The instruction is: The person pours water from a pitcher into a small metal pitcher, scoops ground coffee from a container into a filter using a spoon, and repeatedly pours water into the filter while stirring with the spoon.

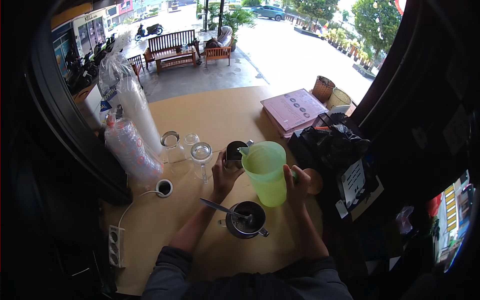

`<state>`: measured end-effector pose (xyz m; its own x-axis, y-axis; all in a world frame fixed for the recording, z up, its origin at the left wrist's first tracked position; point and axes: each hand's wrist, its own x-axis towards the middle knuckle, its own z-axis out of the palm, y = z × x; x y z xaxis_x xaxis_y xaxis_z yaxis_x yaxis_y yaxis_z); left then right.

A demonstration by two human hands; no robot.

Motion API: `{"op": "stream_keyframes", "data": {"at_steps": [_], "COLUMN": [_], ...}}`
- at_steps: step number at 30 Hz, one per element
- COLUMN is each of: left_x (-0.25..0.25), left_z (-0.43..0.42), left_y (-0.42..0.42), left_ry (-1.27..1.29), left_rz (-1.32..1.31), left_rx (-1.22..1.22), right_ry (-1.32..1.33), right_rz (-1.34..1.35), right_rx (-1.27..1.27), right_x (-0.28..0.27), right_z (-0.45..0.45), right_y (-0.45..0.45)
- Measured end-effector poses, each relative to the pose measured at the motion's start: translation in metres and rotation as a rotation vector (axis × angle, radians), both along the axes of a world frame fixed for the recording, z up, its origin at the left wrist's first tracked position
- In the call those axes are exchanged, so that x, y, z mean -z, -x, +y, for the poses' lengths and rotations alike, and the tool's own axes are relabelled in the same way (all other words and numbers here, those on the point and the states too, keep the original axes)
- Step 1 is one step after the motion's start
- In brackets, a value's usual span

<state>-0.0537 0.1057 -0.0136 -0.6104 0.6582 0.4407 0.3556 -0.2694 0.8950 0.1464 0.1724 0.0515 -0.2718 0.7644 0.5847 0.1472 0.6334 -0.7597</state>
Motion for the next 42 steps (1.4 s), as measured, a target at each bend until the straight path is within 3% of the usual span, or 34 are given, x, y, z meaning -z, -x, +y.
{"op": "stream_keyframes", "data": {"at_steps": [42], "left_x": [0.0047], "left_z": [0.0002], "left_y": [0.0017], "left_ry": [0.011], "left_rz": [-0.032], "left_rx": [-0.03], "right_ry": [0.064], "right_rz": [0.039], "right_rx": [-0.057], "right_x": [-0.003], "right_z": [-0.0014], "right_y": [0.0072]}}
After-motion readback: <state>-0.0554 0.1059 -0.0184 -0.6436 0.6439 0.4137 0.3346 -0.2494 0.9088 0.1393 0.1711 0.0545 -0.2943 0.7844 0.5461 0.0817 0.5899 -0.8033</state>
